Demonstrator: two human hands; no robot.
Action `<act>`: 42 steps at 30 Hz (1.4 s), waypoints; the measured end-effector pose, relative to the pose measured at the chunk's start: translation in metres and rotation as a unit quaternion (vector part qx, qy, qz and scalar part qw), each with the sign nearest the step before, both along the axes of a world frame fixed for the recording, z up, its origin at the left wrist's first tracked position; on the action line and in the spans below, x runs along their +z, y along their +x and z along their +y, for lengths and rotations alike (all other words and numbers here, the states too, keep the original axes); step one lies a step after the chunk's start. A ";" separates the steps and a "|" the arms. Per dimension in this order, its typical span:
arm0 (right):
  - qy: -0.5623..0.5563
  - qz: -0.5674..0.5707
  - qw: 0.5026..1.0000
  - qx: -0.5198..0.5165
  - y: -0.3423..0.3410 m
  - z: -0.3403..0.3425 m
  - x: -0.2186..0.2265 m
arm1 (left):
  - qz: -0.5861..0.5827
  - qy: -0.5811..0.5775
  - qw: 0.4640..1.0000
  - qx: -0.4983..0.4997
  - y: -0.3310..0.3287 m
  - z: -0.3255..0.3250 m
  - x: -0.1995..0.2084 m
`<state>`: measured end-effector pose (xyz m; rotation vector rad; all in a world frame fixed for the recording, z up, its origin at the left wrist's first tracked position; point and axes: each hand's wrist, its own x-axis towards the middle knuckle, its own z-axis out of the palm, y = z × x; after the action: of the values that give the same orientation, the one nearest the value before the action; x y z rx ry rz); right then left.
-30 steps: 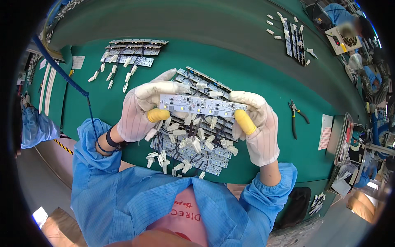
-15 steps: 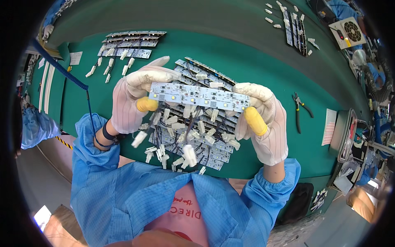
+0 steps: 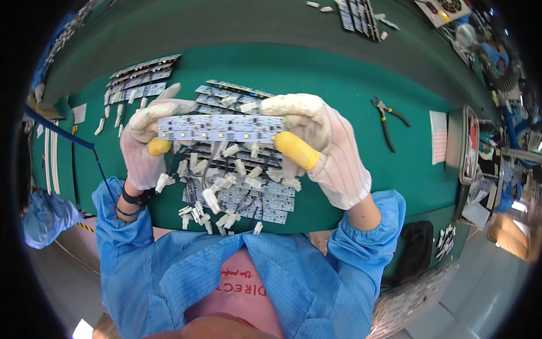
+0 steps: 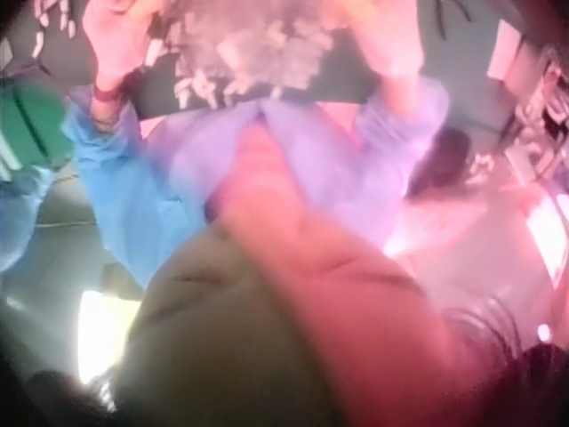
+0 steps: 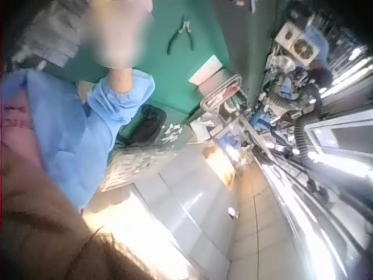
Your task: Manual assembly of electronic components by snapping them off a component strip.
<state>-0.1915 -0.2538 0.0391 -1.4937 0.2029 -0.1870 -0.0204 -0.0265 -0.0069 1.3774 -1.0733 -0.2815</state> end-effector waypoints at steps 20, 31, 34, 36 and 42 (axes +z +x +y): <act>-0.003 -0.029 0.999 0.015 0.002 -0.007 -0.004 | 0.087 0.041 0.995 0.036 -0.007 0.005 -0.005; 0.014 -0.023 0.999 0.026 0.006 -0.009 -0.009 | 0.132 0.004 0.991 -0.002 -0.010 0.007 -0.001; -0.032 0.005 0.999 0.025 0.007 -0.011 -0.013 | 0.118 0.022 0.993 0.016 -0.009 0.007 0.000; -0.016 -0.021 1.000 0.014 0.007 -0.011 -0.018 | 0.138 0.024 0.990 0.009 -0.009 0.008 0.001; -0.011 -0.008 0.999 0.030 0.007 -0.008 -0.009 | 0.141 0.042 0.989 0.005 -0.008 0.011 0.000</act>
<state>-0.1848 -0.2617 0.0296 -1.5168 0.1431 -0.1536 -0.0279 -0.0154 -0.0074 1.3704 -0.8279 -0.5033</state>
